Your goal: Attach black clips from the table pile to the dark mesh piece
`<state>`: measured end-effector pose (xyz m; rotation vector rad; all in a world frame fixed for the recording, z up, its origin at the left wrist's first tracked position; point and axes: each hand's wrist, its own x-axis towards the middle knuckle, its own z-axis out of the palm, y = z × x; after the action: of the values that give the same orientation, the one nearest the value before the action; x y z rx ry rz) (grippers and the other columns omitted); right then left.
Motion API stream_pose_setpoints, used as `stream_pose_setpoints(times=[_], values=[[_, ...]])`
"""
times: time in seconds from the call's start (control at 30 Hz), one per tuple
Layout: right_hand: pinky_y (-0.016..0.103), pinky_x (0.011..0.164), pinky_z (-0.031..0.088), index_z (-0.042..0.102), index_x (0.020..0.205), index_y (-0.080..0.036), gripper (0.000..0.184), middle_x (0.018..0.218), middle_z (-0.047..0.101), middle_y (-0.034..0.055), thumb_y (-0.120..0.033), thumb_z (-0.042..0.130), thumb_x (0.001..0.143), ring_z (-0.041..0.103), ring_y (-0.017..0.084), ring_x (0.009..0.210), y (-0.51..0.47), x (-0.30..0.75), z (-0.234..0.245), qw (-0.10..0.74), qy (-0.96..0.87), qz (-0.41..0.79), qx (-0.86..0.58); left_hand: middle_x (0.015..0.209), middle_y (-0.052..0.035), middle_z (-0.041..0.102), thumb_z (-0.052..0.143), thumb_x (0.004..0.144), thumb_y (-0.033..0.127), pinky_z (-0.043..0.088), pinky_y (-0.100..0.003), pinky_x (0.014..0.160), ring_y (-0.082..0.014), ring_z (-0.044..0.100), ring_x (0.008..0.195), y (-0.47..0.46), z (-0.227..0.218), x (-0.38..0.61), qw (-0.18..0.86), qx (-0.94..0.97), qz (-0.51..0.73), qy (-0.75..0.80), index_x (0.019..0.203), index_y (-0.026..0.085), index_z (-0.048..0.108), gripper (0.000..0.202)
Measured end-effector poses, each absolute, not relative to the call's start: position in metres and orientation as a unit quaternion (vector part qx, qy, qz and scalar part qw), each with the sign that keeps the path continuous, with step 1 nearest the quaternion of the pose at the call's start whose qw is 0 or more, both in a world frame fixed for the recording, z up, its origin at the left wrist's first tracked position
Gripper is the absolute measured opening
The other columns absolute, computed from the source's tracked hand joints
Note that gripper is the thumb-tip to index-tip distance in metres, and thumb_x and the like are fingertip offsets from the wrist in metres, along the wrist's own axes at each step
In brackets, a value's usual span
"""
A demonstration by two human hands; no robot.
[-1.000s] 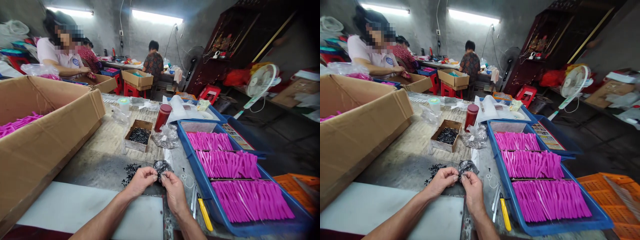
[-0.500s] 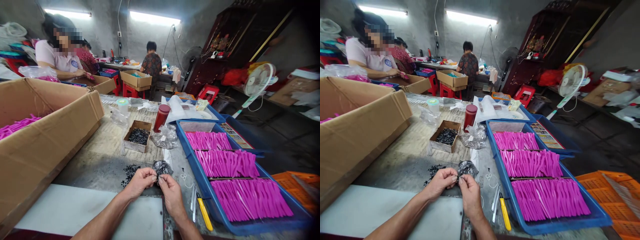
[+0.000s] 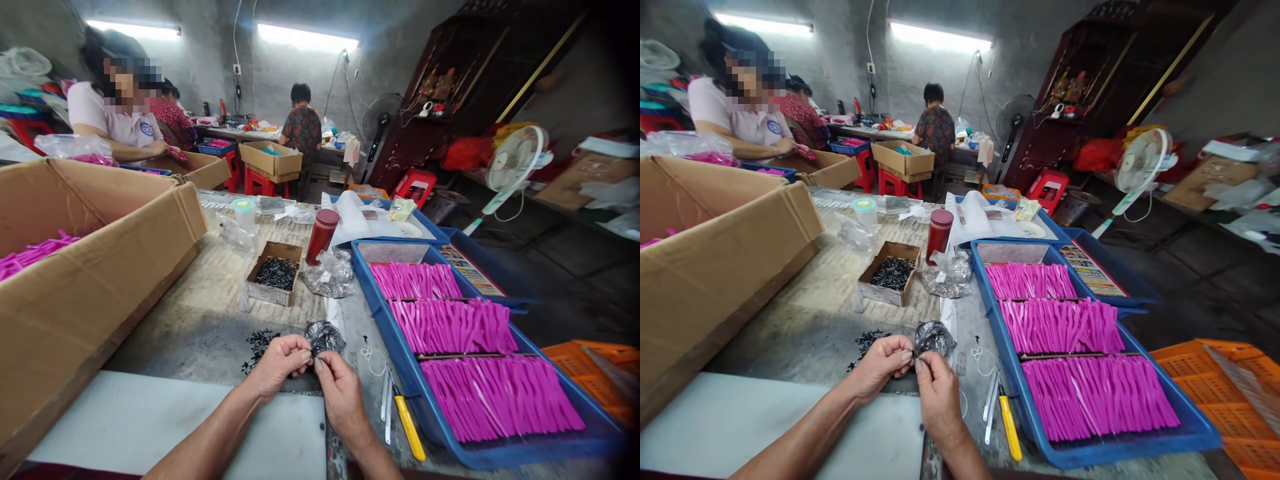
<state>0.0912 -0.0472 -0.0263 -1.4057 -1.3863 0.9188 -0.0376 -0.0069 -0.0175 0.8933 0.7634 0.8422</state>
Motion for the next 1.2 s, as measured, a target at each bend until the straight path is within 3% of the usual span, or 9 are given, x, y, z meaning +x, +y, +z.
stream_pose_setpoints(times=[0.3,1.2], values=[[0.020,0.053,0.038,0.054,0.069,-0.015,0.016,0.060,0.052,-0.0008,-0.028,0.046,0.074,0.046,0.012,0.058,-0.0437,0.0882,-0.0248,0.509,-0.511,0.426,-0.547,0.055,0.0025,0.050,0.064,0.060,0.031,0.026,-0.017,0.044,-0.0045,0.037,0.045,-0.0072,-0.0121,-0.0370,0.762,0.384,0.386,0.350,0.066,0.012,0.051,0.023],[0.021,0.053,0.036,0.052,0.067,-0.015,0.019,0.059,0.048,-0.0016,-0.032,0.046,0.074,0.042,0.012,0.056,-0.0439,0.0897,-0.0177,0.489,-0.511,0.457,-0.540,0.050,0.0057,0.042,0.061,0.065,0.026,0.024,-0.017,0.044,-0.0040,0.033,0.044,-0.0070,-0.0203,-0.0354,0.758,0.406,0.397,0.321,0.070,0.012,0.051,0.018]])
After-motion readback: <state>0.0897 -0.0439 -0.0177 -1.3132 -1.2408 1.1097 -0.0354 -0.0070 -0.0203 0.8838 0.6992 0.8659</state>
